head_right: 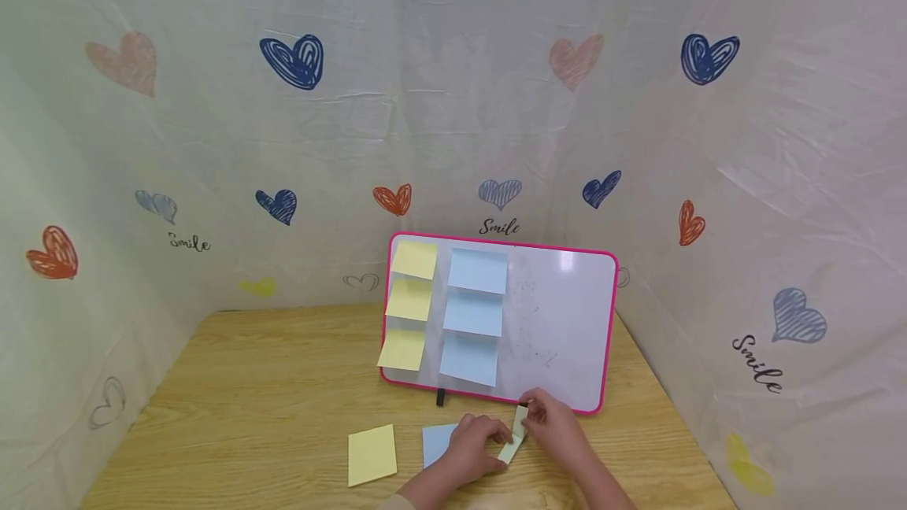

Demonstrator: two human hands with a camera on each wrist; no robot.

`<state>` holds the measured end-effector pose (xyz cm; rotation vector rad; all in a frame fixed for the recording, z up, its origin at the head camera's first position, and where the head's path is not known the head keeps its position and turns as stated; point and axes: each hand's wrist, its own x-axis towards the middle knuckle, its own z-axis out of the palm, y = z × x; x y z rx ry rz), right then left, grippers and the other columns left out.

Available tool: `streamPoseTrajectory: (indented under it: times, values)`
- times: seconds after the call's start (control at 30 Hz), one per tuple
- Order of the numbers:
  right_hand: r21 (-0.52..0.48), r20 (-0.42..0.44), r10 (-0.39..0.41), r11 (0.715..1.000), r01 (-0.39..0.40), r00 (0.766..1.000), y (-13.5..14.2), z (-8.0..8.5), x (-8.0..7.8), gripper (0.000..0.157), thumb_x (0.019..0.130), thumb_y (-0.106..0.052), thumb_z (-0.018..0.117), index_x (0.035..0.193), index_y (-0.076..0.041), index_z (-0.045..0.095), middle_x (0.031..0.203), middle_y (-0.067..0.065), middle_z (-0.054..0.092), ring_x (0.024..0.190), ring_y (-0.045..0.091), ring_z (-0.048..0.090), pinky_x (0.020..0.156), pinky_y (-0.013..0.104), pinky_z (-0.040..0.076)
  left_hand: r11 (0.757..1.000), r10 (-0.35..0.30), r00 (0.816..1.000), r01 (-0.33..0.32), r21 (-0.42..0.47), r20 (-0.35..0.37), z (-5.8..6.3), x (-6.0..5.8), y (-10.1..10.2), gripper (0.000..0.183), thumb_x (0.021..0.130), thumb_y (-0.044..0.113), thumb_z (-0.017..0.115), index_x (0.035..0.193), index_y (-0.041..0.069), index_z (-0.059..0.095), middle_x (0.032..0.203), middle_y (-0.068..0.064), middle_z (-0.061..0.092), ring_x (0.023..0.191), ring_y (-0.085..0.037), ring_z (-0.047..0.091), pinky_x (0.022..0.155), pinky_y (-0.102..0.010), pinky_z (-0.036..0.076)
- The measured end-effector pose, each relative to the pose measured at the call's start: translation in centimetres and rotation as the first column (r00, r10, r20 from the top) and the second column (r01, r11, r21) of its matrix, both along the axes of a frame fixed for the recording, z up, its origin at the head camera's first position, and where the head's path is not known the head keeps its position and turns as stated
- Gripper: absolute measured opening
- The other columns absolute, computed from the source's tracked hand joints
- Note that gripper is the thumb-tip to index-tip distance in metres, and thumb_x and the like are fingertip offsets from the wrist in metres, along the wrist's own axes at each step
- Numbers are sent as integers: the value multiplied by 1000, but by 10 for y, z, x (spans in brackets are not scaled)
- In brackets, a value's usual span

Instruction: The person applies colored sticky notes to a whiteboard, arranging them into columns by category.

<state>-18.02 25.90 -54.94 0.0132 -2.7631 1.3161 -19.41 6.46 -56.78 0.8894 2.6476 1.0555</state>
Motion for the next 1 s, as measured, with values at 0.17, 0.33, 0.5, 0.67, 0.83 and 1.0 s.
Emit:
streamPoseTrajectory:
  times: [0.17,0.33,0.5,0.67,0.83,1.0]
  values:
    - [11,-6,-13,1000,13,1000,-1,4,-3,30,78,7,74,101,-10,64,75,-5,57,69,9,54,62,25,48,1000,-1,1000,1,-13,6,3,0,-1,36,67,20,90,97,28,71,83,18,55,81,-1,39,70,-23,35]
    - [1,8,-39,999,39,999,-1,6,-5,30,78,7,73,101,-11,65,76,-4,56,71,11,55,64,25,49,1000,-1,1000,2,-18,19,4,0,-1,37,68,21,90,98,29,70,83,17,54,80,-2,39,70,-23,35]
    - [-19,-5,-53,998,53,999,0,7,-7,30,78,7,73,101,-10,65,76,-3,57,72,12,56,66,26,50,1000,-6,1000,6,-9,14,6,2,-1,37,67,20,90,98,27,70,82,17,54,80,-1,38,69,-22,34]
    - [-19,-3,-74,997,74,997,2,7,-7,30,78,7,74,101,-11,65,77,-4,58,73,12,57,68,26,51,1000,-5,1000,4,-3,-5,7,3,-1,38,66,20,90,97,26,70,82,16,55,80,-1,39,69,-21,34]
    - [-19,-1,-97,995,97,995,3,9,-8,29,78,7,74,100,-10,66,77,-3,59,74,13,58,69,27,51,1000,-5,1000,5,-10,0,6,2,-1,38,67,20,90,98,27,70,83,16,55,80,-1,39,70,-22,34]
    - [-32,11,-102,994,103,995,5,11,-10,28,79,6,73,101,-9,65,77,-3,58,74,14,56,67,26,50,1000,-3,1000,3,-11,14,6,2,-1,38,67,20,90,98,28,70,83,16,54,80,-2,38,70,-22,34]
